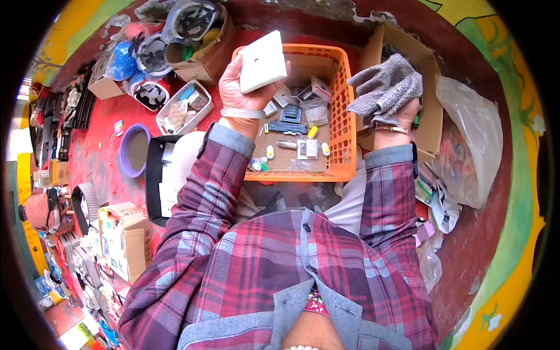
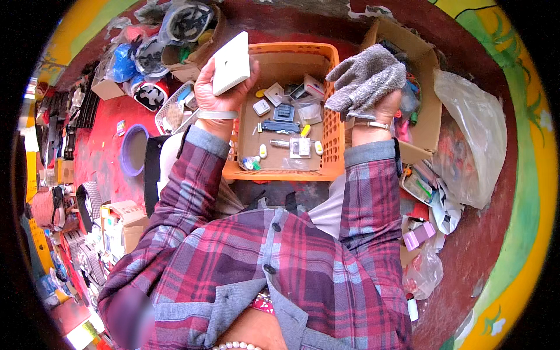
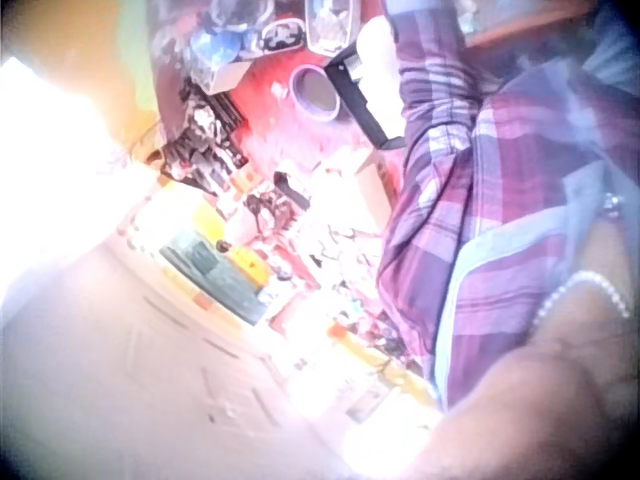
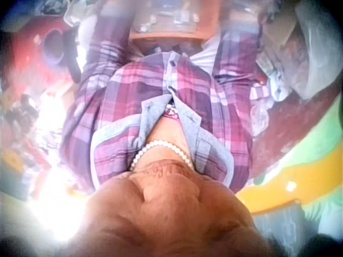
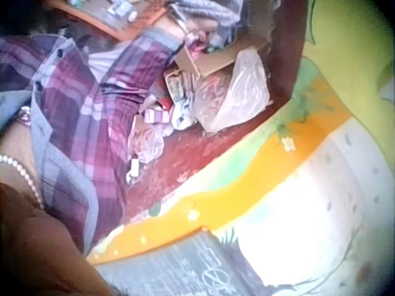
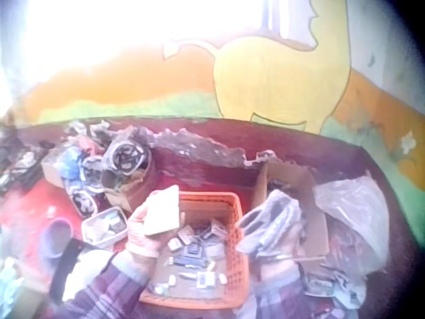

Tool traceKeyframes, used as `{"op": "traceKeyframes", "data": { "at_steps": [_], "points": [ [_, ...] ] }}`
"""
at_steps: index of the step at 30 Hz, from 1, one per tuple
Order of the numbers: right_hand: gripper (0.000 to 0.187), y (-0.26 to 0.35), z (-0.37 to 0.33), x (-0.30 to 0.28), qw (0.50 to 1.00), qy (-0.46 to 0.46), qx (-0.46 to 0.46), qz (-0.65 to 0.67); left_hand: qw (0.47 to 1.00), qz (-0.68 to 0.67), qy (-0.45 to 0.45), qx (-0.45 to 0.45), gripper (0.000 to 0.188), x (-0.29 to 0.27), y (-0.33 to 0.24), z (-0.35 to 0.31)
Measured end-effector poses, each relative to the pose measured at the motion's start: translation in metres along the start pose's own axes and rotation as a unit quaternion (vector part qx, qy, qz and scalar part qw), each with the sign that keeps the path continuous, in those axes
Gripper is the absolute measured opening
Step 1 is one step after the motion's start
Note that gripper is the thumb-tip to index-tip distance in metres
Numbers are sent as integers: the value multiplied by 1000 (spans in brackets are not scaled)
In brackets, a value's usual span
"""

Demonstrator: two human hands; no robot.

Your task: The person cleans small electronic components and plastic housings with a grey cloth, handling them one at a time and placing the cleaned items into a black tray on the floor.

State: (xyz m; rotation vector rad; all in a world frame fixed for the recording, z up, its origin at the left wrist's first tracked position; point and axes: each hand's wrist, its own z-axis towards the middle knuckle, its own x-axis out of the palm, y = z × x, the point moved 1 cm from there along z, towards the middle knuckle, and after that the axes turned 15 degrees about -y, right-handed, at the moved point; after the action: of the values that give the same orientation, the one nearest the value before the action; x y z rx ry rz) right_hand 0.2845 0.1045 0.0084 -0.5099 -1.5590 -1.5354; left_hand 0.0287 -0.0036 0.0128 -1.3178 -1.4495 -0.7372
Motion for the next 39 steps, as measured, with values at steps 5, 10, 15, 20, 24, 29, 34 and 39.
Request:
{"op": "traceKeyframes", "data": {
  "at_steps": [5,10,15,20,24,29,34,39],
  "points": [
    [47,-6,-9,15,1000,-19,-4,-6,988,66,136,-18,77,45,-27,-9],
    [39,-8,-8,45,998,4,-25,-59,973,27,201,-107,70,47,-30,-12],
    [39,-21,-2,32,997,-17,-23,-75,996,49,61,-48,63,21,-34,8],
    [39,-33,17,4,996,-7,-11,-85,991,77,108,-27,81,23,-49,5],
    [39,-54,17,13,986,-167,4,-32,988,90,110,-53,85,24,-46,9],
    [43,-64,30,-12,983,-179,18,-17,989,86,105,-65,85,18,-40,18],
    [48,-54,26,22,991,-98,56,-67,994,99,44,-28,79,19,-33,24],
    [51,-42,5,73,991,-130,14,-5,992,48,43,-109,80,10,-16,26]
  ]
}}
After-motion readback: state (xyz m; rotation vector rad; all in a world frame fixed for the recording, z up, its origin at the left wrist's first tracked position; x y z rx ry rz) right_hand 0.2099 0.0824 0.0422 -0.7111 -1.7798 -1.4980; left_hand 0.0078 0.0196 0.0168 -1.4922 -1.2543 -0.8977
